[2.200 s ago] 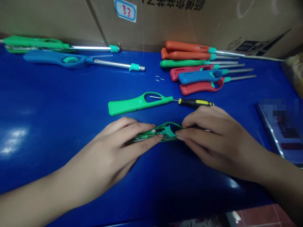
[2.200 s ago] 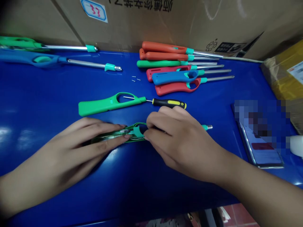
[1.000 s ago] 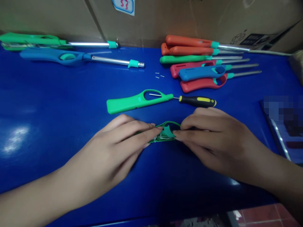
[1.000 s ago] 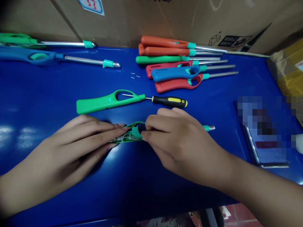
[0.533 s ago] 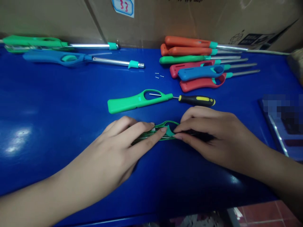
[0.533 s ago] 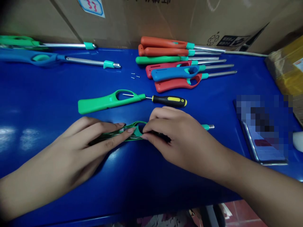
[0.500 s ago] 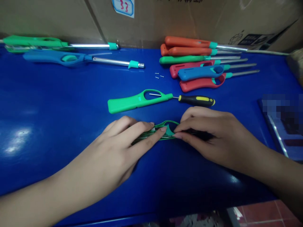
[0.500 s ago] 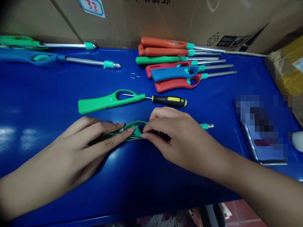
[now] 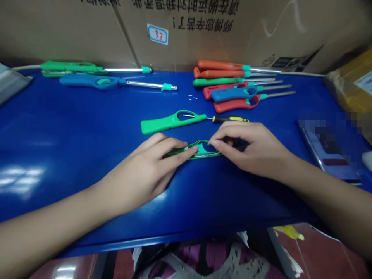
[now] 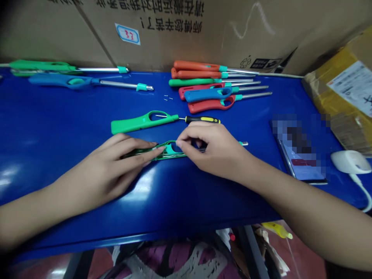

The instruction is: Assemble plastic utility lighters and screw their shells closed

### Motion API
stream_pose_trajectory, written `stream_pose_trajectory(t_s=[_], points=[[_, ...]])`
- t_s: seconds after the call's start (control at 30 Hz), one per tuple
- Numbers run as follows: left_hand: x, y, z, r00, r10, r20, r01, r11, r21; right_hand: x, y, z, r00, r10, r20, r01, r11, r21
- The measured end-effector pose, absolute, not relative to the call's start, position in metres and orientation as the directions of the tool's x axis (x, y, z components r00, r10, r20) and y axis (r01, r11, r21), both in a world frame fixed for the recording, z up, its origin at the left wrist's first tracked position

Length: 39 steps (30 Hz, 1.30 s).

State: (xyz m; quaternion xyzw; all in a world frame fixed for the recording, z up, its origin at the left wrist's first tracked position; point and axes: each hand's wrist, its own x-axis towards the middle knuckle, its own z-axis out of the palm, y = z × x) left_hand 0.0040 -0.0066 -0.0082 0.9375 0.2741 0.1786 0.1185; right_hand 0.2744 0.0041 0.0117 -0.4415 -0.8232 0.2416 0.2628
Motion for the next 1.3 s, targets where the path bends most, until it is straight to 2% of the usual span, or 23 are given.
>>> stream_pose_trajectory(t_s=[0.13,0.23,0.3,0.43,0.57,0.9,1.13,1.23,1.3], points=[[0.002,-0.002,-0.003,0.751,0.557,0.354,0.455,-0.825,0.335,0.278,0.007,0.013,-0.383,0.865,0.324,0.631,0.501,-0.592],[-0.003,0.006,0.007,0.737,0.514,0.439,0.459,-0.858,0.233,0.283,0.011,0.012,-0.339,0.84,0.423,0.644,0.535,-0.547],[-0.009,0.015,0.012,0.686,0.541,0.487,0.522,-0.832,0.189,0.286,0.015,0.009,-0.378,0.805,0.458,0.636,0.585,-0.504],[-0.023,0.036,0.009,0.592,0.695,0.409,0.689,-0.699,0.19,0.29,0.02,0.002,-0.41,0.802,0.434,0.698,0.582,-0.416],[-0.031,0.05,0.0,0.608,0.729,0.314,0.658,-0.684,0.315,0.292,0.023,-0.001,-0.394,0.811,0.432,0.695,0.571,-0.437],[-0.035,0.045,0.003,0.681,0.715,0.159,0.676,-0.697,0.24,0.289,0.02,-0.004,-0.441,0.815,0.376,0.709,0.573,-0.412],[-0.029,0.036,0.01,0.714,0.626,0.313,0.618,-0.774,0.137,0.285,0.015,0.007,-0.449,0.763,0.465,0.65,0.636,-0.416],[-0.022,0.023,0.015,0.744,0.577,0.337,0.551,-0.815,0.18,0.288,0.012,0.015,-0.448,0.75,0.487,0.658,0.645,-0.388],[-0.017,0.014,0.017,0.752,0.552,0.36,0.511,-0.834,0.21,0.291,0.009,0.021,-0.491,0.752,0.44,0.666,0.65,-0.366]])
